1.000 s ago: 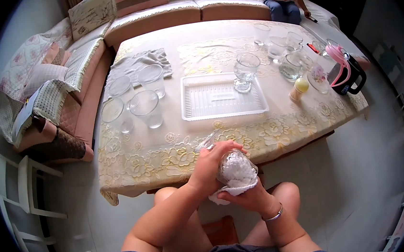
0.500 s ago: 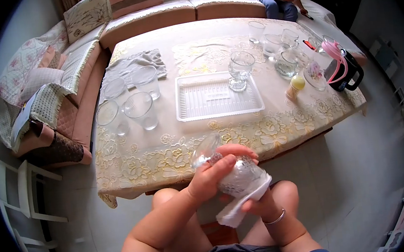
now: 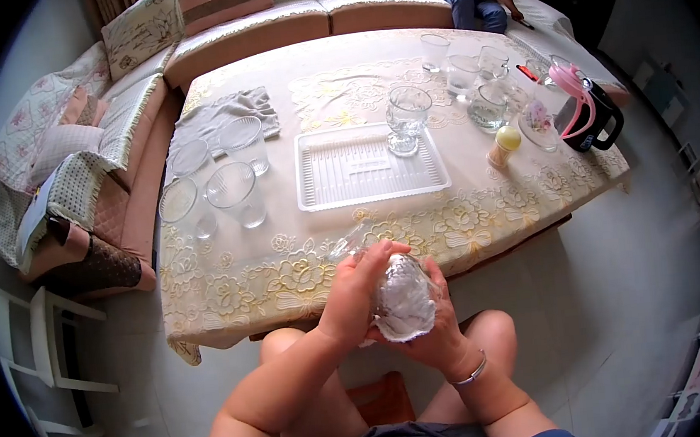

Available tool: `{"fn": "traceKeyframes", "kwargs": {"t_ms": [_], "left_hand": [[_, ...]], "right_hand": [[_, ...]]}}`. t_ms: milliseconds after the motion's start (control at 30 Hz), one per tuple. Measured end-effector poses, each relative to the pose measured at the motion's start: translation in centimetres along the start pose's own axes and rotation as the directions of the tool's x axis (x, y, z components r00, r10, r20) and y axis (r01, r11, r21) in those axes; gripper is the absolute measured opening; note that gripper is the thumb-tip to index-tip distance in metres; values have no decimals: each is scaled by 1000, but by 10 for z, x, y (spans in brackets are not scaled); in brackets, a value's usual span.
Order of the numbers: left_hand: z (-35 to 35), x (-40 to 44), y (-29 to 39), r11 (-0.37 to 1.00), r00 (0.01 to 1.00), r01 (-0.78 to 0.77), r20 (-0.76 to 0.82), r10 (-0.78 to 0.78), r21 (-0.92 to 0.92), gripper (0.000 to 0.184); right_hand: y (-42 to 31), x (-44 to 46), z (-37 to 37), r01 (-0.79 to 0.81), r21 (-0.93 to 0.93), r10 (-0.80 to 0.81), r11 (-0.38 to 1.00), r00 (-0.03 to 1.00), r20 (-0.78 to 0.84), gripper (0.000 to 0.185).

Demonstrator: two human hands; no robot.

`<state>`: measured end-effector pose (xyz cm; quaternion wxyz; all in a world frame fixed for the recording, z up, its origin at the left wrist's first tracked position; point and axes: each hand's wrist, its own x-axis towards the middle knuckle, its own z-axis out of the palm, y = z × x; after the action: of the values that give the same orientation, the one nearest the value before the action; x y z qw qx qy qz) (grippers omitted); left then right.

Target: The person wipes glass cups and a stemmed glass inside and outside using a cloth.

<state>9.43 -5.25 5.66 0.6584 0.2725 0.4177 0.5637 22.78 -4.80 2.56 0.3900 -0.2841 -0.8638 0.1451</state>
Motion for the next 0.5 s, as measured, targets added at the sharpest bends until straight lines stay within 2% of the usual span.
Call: {"fn": "traceKeyframes", "kwargs": {"t_ms": [67, 200, 233, 267, 300, 367, 500], "left_hand": [[-1, -1, 2, 1000, 1000, 7, -8, -7, -21, 35], [-3, -2, 1, 999, 1000, 20, -21, -21, -32, 35], [-4, -1, -2, 997, 1000, 2, 9, -2, -71, 36], [-5, 0, -3, 994, 999, -16, 38, 20, -109, 36], [-5, 0, -3, 994, 999, -17, 36, 22, -111, 36], [-6, -2, -1, 993, 986, -98, 127, 106, -66, 37], [-4, -6, 2, 992, 985, -123, 115, 126, -32, 38]], "right_hand": [[-3, -1, 0, 33, -110, -28, 993, 999, 44, 58], [-5, -2, 3, 55, -87, -51, 995, 998, 47, 50], [-4, -6, 7, -105, 264, 89, 959, 993, 72, 49], [-5, -9, 9, -253, 572, 209, 780, 967, 143, 48], [-7, -11, 8, -253, 573, 208, 780, 967, 145, 48], [-13, -13, 3, -360, 674, 264, 645, 933, 245, 48], [-7, -10, 2, -252, 636, 162, 729, 967, 197, 48]]}}
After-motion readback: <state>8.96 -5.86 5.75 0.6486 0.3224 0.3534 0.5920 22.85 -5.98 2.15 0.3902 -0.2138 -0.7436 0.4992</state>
